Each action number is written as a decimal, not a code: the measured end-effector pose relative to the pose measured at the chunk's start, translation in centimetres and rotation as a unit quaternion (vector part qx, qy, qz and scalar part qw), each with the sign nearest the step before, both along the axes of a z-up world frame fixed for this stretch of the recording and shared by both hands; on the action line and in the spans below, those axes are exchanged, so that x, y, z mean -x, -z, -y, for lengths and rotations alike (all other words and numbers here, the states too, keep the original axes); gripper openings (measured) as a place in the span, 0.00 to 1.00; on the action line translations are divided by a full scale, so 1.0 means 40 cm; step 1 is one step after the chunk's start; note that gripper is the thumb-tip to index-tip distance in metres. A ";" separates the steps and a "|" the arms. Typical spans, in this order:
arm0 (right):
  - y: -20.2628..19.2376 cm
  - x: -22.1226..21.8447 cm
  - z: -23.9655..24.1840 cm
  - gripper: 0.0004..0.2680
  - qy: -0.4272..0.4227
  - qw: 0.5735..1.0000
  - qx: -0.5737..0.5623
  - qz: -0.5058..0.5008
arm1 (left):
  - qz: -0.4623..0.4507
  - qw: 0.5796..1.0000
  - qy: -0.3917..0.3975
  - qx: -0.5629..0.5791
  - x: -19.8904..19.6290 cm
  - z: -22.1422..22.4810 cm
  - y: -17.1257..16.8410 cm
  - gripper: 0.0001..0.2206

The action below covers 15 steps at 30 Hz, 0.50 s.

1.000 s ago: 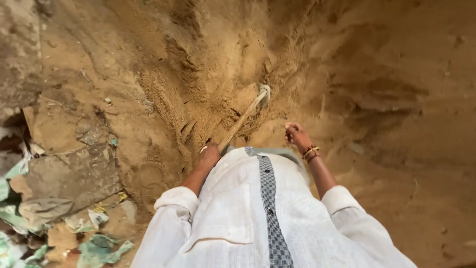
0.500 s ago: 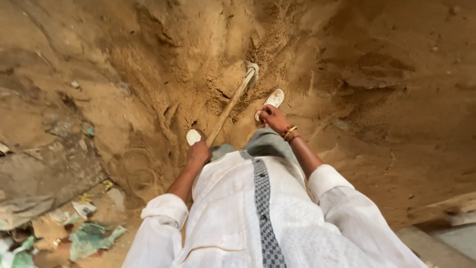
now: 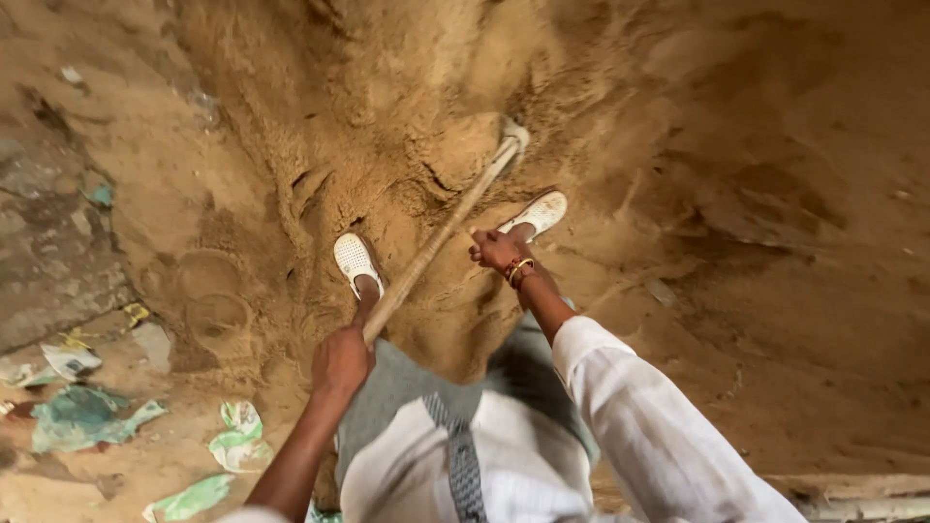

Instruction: The person stands in a sand pit and repeatedly digs into the sand wall with a long-handled hoe, loosening and scooping sand. They periodically scoop sand into a metal basin and reposition the basin while continuing to dig.

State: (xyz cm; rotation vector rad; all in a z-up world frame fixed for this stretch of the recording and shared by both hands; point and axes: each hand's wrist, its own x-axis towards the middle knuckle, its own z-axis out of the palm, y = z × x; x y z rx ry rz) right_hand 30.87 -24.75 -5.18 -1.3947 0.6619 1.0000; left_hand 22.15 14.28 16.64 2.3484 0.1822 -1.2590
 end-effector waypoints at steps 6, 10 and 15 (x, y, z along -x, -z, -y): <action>0.219 -0.084 -0.088 0.28 -0.080 0.973 0.217 -0.001 | -0.009 1.000 -0.003 -0.020 0.038 -0.037 0.065 0.25; 0.323 -0.085 -0.157 0.13 0.326 0.945 -0.039 0.008 | 0.068 0.996 -0.053 0.000 0.152 -0.119 0.193 0.23; 0.335 0.000 -0.220 0.07 0.410 0.901 0.128 -0.065 | 0.143 0.989 -0.023 0.014 0.297 -0.244 0.361 0.25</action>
